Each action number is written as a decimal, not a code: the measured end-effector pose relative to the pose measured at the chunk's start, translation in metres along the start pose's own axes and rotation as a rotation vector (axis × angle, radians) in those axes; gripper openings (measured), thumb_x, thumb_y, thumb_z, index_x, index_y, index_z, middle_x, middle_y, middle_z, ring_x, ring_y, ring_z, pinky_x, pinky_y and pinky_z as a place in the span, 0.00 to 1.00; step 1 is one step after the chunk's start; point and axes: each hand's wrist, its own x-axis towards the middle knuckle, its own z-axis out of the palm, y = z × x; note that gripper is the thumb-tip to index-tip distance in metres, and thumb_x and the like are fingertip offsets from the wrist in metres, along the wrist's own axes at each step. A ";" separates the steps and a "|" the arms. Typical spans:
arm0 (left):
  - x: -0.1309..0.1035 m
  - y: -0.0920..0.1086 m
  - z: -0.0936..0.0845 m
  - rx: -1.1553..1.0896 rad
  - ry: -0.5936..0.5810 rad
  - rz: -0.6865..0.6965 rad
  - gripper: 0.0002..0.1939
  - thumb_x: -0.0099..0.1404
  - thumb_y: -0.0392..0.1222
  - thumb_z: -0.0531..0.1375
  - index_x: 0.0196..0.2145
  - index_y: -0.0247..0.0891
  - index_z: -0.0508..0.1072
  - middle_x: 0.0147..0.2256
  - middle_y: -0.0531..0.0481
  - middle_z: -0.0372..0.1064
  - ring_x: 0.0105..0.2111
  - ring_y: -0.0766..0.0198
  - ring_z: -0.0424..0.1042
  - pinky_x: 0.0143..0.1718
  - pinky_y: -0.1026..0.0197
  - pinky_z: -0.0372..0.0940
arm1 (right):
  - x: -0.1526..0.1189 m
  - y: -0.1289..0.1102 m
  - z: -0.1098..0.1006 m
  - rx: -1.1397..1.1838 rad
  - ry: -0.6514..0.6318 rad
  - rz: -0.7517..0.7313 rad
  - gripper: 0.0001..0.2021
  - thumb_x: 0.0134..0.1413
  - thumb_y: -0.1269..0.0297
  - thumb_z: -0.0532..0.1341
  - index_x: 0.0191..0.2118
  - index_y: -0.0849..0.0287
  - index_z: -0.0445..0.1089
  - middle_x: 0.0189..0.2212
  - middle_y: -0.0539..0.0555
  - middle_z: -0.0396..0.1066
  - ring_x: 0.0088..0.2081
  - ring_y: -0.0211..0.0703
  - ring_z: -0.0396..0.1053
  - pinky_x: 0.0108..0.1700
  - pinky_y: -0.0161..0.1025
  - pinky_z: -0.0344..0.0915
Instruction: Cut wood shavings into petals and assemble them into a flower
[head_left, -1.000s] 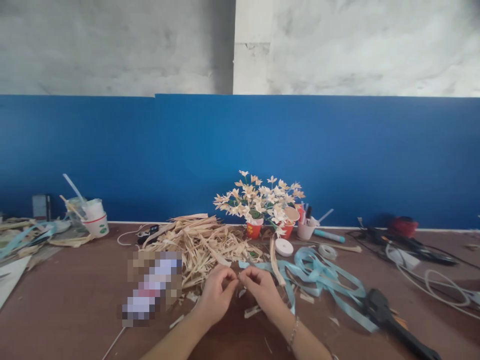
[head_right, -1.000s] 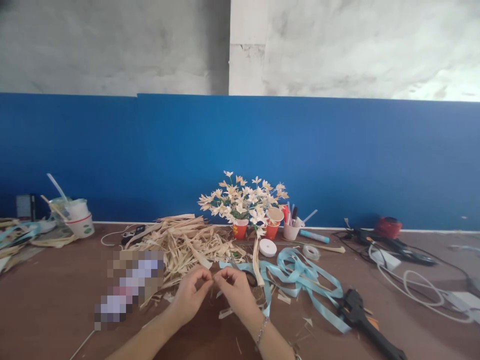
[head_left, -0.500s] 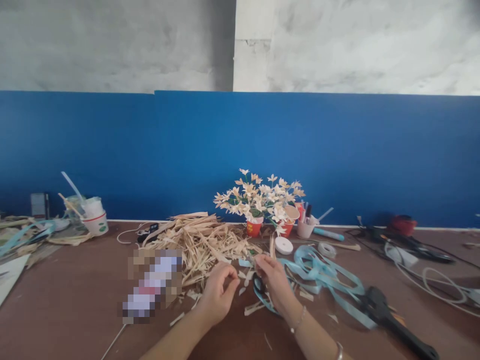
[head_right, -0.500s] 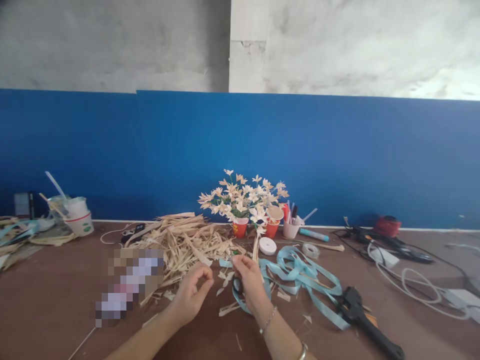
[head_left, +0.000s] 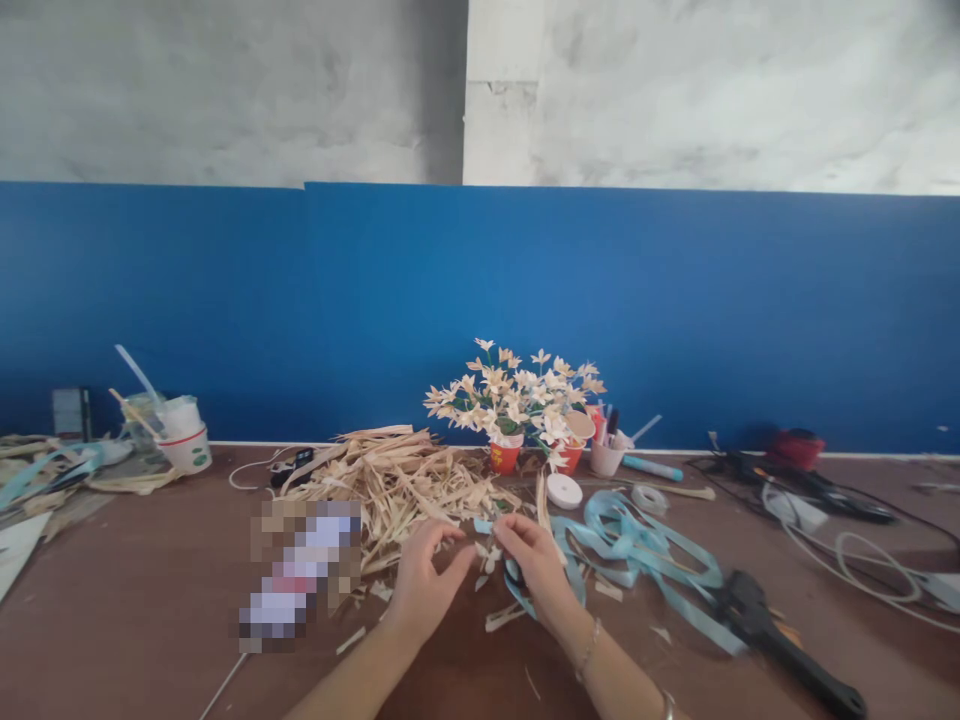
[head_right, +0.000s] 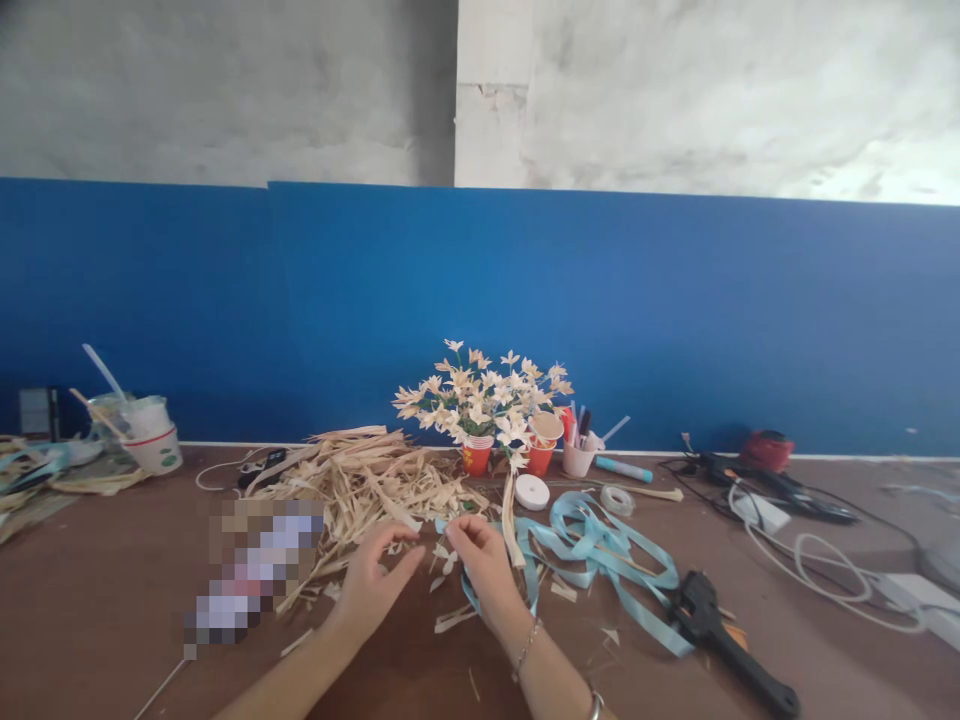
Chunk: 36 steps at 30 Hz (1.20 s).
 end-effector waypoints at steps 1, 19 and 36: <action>-0.001 0.001 0.001 -0.004 -0.028 -0.010 0.07 0.54 0.44 0.60 0.31 0.39 0.71 0.32 0.48 0.70 0.36 0.57 0.68 0.40 0.55 0.62 | -0.001 0.000 0.002 -0.014 -0.011 -0.018 0.17 0.38 0.51 0.65 0.21 0.61 0.64 0.17 0.45 0.57 0.21 0.32 0.53 0.24 0.30 0.52; -0.003 0.004 0.007 -0.167 -0.196 -0.166 0.06 0.54 0.39 0.58 0.26 0.36 0.73 0.27 0.49 0.72 0.29 0.61 0.69 0.33 0.61 0.63 | -0.001 0.012 0.002 -0.180 -0.064 -0.126 0.15 0.44 0.54 0.62 0.19 0.61 0.64 0.17 0.47 0.61 0.23 0.35 0.59 0.28 0.33 0.58; -0.002 0.002 0.009 -0.160 -0.272 -0.183 0.12 0.54 0.47 0.56 0.21 0.37 0.71 0.20 0.53 0.67 0.23 0.63 0.65 0.27 0.64 0.59 | -0.008 -0.016 0.009 -0.558 0.006 -0.256 0.09 0.44 0.66 0.60 0.18 0.60 0.64 0.19 0.46 0.62 0.24 0.34 0.60 0.28 0.31 0.56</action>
